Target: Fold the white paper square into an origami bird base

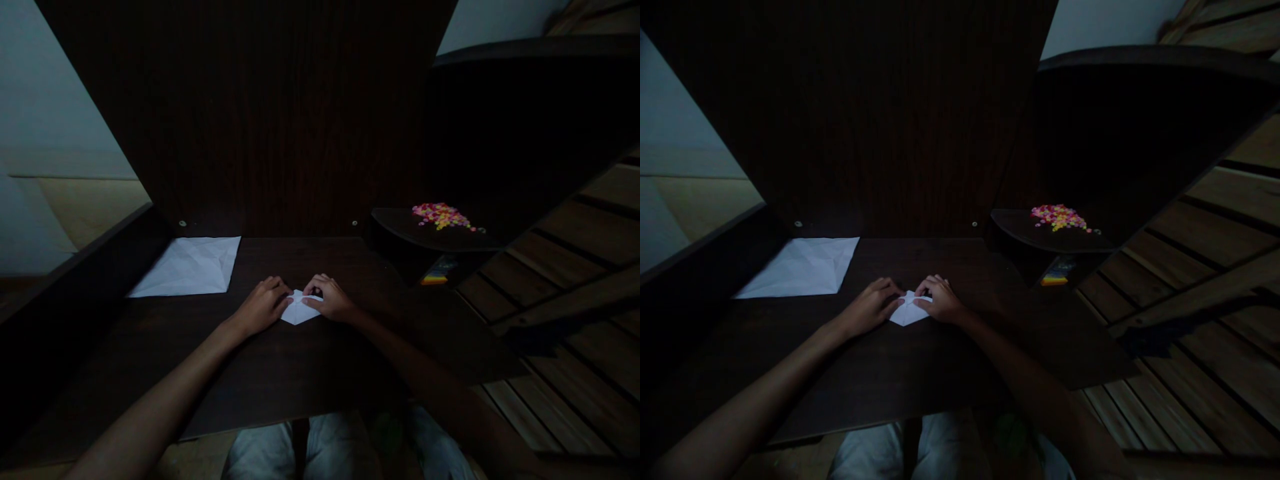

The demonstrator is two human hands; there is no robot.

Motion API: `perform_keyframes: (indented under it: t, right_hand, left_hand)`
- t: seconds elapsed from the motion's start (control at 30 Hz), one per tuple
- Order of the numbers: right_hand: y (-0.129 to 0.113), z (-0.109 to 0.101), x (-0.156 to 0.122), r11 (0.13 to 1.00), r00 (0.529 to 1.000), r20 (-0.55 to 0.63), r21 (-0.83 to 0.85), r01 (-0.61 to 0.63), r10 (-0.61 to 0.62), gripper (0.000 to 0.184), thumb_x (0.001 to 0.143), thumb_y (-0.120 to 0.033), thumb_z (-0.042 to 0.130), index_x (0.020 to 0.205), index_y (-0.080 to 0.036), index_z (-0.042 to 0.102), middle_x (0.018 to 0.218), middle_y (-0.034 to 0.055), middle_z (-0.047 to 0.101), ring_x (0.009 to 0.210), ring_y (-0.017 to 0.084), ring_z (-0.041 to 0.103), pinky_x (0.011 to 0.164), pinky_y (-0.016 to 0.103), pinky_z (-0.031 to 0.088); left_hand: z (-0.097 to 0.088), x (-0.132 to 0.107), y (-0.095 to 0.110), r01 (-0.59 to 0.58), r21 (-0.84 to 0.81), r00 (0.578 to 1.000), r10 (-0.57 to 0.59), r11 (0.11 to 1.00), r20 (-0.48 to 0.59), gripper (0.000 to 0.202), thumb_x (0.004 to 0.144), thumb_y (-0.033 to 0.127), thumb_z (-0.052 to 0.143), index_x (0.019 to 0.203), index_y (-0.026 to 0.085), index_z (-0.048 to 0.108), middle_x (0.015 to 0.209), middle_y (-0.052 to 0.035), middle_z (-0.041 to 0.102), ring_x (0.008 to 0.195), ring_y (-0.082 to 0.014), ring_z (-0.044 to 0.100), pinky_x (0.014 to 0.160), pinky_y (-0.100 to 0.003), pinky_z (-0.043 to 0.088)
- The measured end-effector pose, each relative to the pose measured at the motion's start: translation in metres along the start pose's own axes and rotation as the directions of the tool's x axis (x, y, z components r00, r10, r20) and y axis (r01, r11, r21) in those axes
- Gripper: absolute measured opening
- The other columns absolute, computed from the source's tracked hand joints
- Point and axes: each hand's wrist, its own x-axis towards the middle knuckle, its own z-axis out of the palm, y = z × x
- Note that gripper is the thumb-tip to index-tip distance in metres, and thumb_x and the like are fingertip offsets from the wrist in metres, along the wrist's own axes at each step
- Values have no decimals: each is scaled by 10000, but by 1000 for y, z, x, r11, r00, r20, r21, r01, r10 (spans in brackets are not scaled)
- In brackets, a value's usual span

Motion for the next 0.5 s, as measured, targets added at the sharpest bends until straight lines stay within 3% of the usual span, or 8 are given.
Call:
perform_keyframes:
  t: [0.2,0.33,0.5]
  right_hand:
    - [-3,-5,-2,999,999,-5,15,51,-51,71,785,-203,669,802,-166,610,767,0,608,732,145,526,761,313,372]
    - [-6,-13,-5,983,983,-2,5,184,-184,32,808,-168,618,791,-171,591,796,18,597,787,162,528,748,305,408]
    - [-6,-19,-9,927,924,84,6,375,-374,29,837,-162,590,816,-174,607,852,41,622,841,173,543,796,325,445]
  left_hand:
    - [-3,-1,-1,-35,19,999,35,999,3,165,906,287,511,987,186,614,989,-67,621,960,-223,556,929,-412,412]
    - [-6,0,5,-77,39,997,77,996,-1,177,930,286,466,945,171,599,938,-69,624,886,-207,564,857,-374,443]
    - [-9,-1,14,-180,52,982,176,982,72,201,943,248,434,898,151,604,851,-74,624,801,-189,570,784,-328,460]
